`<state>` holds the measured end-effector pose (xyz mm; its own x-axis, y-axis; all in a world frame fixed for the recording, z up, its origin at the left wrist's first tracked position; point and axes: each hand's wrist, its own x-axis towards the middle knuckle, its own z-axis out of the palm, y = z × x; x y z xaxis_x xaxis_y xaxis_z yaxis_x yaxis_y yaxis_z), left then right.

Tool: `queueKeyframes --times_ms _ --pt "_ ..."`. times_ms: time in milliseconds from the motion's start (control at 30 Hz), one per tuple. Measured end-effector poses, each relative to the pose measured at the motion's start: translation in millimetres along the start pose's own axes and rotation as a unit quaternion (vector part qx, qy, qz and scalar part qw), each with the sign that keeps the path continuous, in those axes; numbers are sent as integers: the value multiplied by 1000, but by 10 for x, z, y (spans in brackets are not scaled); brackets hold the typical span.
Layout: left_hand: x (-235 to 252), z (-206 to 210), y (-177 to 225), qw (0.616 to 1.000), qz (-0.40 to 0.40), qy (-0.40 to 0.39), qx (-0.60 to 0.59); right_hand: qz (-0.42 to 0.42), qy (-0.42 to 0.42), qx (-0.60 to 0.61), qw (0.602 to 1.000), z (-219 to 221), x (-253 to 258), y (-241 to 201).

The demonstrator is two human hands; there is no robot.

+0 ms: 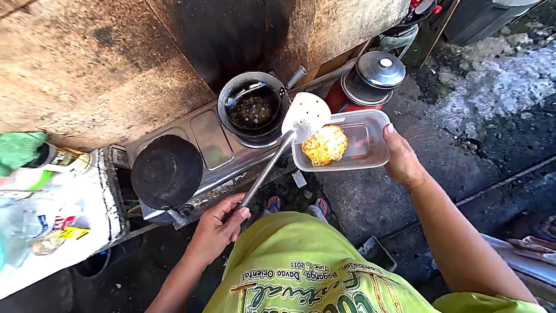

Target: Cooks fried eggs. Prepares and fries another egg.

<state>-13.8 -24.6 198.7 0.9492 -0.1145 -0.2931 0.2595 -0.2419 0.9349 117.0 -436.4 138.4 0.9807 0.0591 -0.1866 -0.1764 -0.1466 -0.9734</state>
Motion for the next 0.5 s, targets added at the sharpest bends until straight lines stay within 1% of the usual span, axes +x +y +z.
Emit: queueKeyframes --times_ms 67,133,200,267,400,500 --pt "-27 -4 2 994 -49 7 -94 7 -6 22 1000 184 -66 61" --pt "-95 24 -26 983 -81 28 -161 16 -18 46 999 340 -118 122" --pt "-157 93 -63 968 -91 62 -223 27 -33 52 998 448 -158 145" --pt "-254 221 -100 950 -96 114 -275 51 -58 50 996 503 -203 155" --pt "-457 399 -114 913 -93 241 -314 111 -117 50 986 534 -296 253" --pt "-621 370 -158 893 -100 315 -305 143 -151 45 977 655 -336 259"
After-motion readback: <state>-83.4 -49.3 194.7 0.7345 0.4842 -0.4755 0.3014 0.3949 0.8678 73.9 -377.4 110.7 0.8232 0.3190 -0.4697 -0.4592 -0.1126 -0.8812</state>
